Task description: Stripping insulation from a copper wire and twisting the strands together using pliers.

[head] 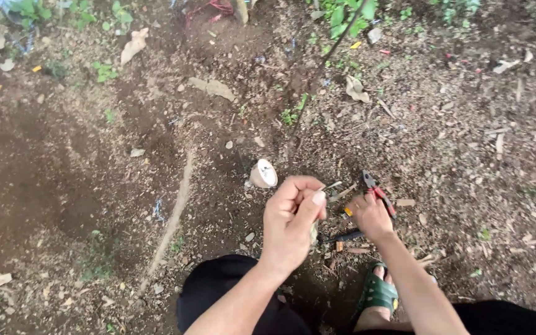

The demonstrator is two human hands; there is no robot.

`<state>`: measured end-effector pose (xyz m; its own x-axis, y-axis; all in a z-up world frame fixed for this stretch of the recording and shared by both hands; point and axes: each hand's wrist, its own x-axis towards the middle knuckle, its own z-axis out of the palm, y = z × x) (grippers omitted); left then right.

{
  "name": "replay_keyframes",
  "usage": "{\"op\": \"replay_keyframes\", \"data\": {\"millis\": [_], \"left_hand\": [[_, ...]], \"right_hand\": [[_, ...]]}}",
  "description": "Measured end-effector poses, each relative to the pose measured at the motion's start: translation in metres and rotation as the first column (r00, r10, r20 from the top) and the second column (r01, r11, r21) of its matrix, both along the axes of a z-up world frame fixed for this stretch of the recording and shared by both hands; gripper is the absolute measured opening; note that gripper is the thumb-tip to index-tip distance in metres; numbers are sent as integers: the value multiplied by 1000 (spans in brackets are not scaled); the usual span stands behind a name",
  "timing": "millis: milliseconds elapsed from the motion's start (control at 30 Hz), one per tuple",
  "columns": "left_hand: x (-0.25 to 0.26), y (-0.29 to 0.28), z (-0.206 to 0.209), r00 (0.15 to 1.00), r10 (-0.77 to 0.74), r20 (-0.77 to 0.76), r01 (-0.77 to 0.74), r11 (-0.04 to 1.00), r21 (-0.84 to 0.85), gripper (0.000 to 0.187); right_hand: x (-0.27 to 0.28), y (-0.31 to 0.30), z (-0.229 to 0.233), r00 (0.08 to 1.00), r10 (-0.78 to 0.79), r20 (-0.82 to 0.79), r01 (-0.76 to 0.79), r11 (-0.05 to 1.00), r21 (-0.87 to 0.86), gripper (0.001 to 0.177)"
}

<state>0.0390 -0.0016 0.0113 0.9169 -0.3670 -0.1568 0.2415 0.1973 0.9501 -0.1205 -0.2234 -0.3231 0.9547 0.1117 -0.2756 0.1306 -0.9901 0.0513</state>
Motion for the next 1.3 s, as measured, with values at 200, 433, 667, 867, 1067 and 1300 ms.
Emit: {"op": "replay_keyframes", "data": {"millis": [200, 433, 667, 867, 1067, 1300], "left_hand": [[5, 2, -8, 990, -17, 137, 6, 997, 82, 11], [10, 4, -12, 999, 27, 24, -27, 1000, 10, 16], [11, -15, -20, 969, -83, -231, 19, 965, -263, 12], [0, -37, -25, 991, -100, -89, 88, 987, -133, 9], [-13, -39, -14, 965, -214, 153, 186, 967, 174, 3], [-21, -39, -3, 931, -319, 178, 282, 938, 203, 5]], "right_hand": [[-19, 4, -39, 998, 67, -14, -68, 995, -69, 10], [9, -7, -11, 988, -85, -128, 91, 995, 41, 32], [113, 9, 239, 776, -588, -228, 482, 321, 815, 31], [85, -2, 309, 760, -635, -138, 223, 55, 973, 21], [75, 2, 321, 813, -573, -108, 191, 86, 978, 27], [76, -2, 331, 809, -476, -346, 262, -235, 936, 12]]}}
